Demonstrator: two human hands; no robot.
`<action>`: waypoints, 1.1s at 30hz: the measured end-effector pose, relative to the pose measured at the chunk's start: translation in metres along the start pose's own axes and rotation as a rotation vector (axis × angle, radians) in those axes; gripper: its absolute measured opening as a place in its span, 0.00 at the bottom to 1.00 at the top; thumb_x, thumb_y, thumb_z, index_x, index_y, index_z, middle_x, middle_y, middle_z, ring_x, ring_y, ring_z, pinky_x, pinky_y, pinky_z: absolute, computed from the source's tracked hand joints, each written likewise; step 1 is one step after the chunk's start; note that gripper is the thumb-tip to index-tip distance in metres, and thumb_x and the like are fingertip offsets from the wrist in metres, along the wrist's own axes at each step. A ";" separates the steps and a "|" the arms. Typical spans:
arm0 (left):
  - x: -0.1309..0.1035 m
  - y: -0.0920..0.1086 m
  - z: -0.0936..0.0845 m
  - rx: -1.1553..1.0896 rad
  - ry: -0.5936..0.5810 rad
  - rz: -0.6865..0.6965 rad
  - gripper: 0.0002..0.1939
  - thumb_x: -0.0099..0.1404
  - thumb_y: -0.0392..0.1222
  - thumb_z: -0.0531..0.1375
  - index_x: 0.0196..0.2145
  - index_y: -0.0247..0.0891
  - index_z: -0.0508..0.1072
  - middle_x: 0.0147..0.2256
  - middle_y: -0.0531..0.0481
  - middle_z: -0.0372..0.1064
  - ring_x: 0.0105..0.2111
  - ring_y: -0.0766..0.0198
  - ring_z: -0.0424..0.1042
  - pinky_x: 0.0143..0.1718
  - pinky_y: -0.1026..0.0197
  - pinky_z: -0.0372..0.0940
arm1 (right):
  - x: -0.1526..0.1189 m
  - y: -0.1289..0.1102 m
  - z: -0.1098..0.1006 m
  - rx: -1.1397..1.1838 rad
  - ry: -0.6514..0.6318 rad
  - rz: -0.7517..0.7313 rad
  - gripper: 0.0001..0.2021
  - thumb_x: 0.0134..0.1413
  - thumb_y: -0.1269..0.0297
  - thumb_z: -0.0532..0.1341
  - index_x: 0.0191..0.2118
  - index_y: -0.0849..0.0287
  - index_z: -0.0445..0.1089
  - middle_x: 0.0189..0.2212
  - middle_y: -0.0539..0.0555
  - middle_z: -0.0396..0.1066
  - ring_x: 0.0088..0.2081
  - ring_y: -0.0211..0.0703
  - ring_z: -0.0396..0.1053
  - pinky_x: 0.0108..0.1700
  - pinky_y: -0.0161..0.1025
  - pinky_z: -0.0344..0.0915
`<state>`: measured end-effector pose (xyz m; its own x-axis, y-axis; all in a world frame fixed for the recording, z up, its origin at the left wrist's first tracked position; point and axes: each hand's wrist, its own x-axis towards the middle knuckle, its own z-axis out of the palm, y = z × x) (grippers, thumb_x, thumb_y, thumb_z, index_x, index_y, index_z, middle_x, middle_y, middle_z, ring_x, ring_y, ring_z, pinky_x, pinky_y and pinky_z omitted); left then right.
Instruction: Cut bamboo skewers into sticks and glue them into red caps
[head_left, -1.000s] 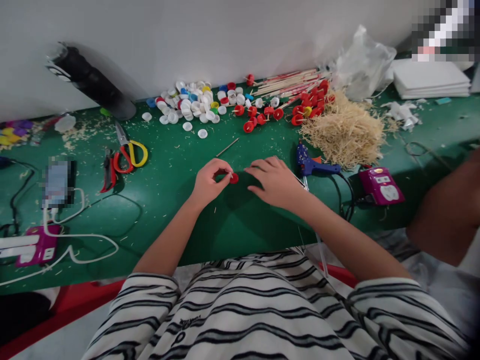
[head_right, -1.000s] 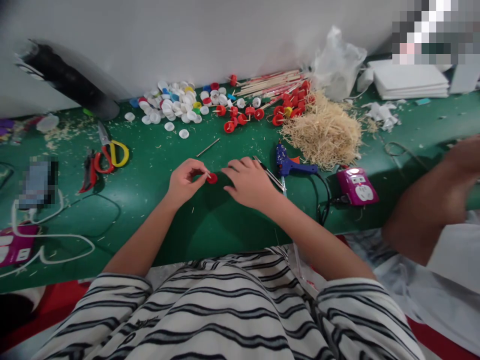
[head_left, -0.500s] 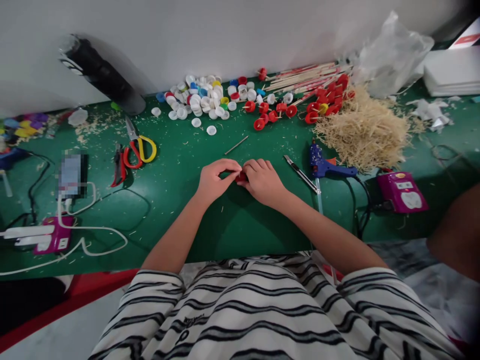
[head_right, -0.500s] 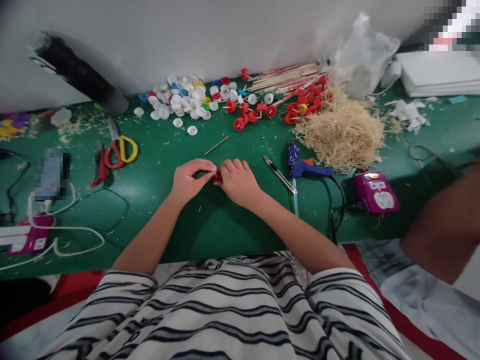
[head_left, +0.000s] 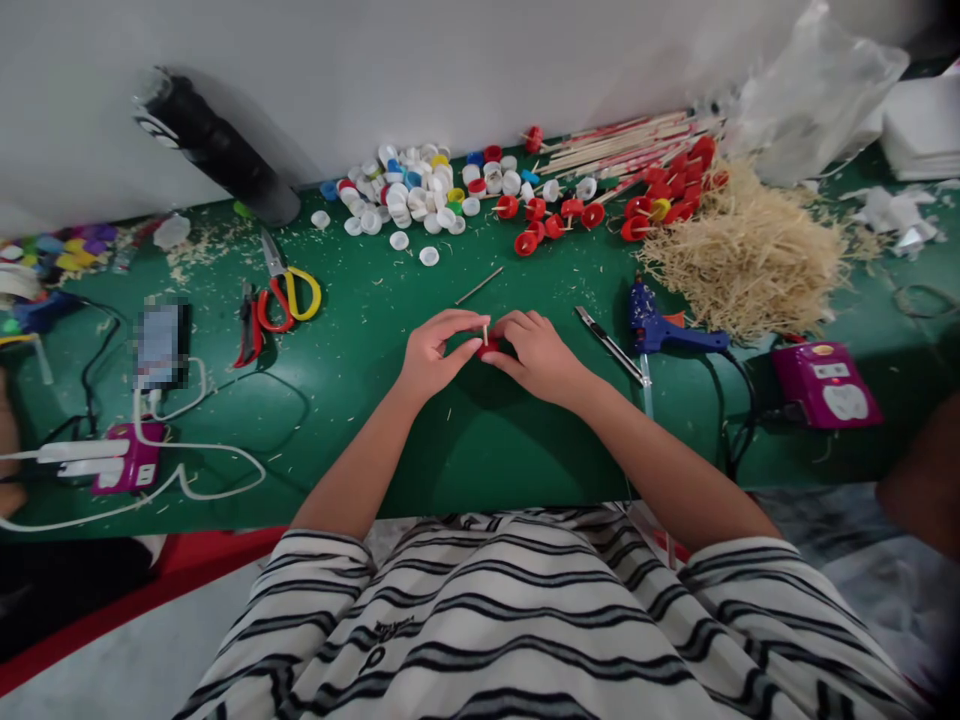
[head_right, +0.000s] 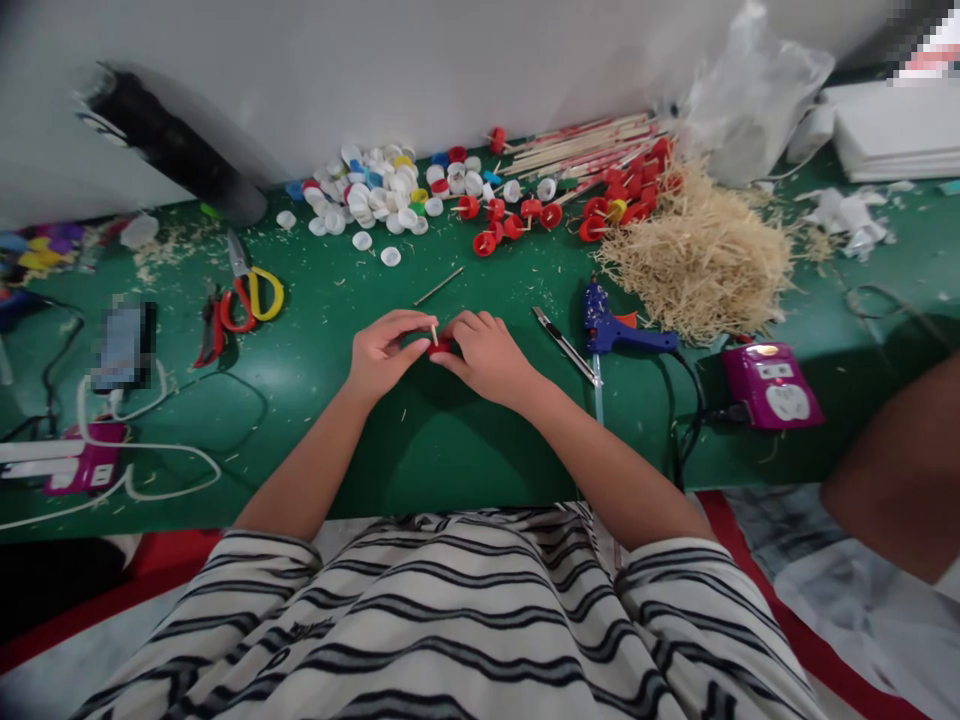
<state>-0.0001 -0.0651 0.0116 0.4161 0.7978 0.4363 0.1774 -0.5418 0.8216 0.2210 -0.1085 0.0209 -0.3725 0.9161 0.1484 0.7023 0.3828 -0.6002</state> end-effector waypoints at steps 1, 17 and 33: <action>0.000 -0.001 -0.002 0.007 -0.033 0.029 0.16 0.70 0.45 0.68 0.54 0.47 0.84 0.52 0.44 0.83 0.52 0.59 0.82 0.56 0.52 0.78 | 0.000 0.002 0.000 0.045 0.008 -0.012 0.19 0.75 0.46 0.58 0.51 0.57 0.74 0.52 0.63 0.77 0.52 0.58 0.70 0.58 0.55 0.64; -0.006 -0.007 -0.005 -0.210 -0.035 -0.001 0.30 0.59 0.48 0.78 0.58 0.48 0.80 0.51 0.44 0.79 0.48 0.61 0.80 0.55 0.56 0.78 | -0.006 0.006 -0.005 0.432 0.177 -0.192 0.17 0.73 0.46 0.62 0.50 0.54 0.76 0.46 0.57 0.78 0.41 0.45 0.75 0.45 0.46 0.75; -0.006 -0.010 -0.012 -0.294 -0.127 -0.111 0.23 0.56 0.44 0.80 0.49 0.42 0.85 0.46 0.44 0.84 0.45 0.61 0.84 0.52 0.57 0.81 | -0.009 0.000 -0.003 0.431 0.223 -0.184 0.09 0.71 0.55 0.66 0.48 0.48 0.84 0.51 0.55 0.84 0.53 0.50 0.82 0.58 0.53 0.79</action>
<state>-0.0155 -0.0613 0.0049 0.5197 0.7982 0.3046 -0.0292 -0.3398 0.9401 0.2260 -0.1167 0.0221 -0.2946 0.8596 0.4176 0.3063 0.4988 -0.8108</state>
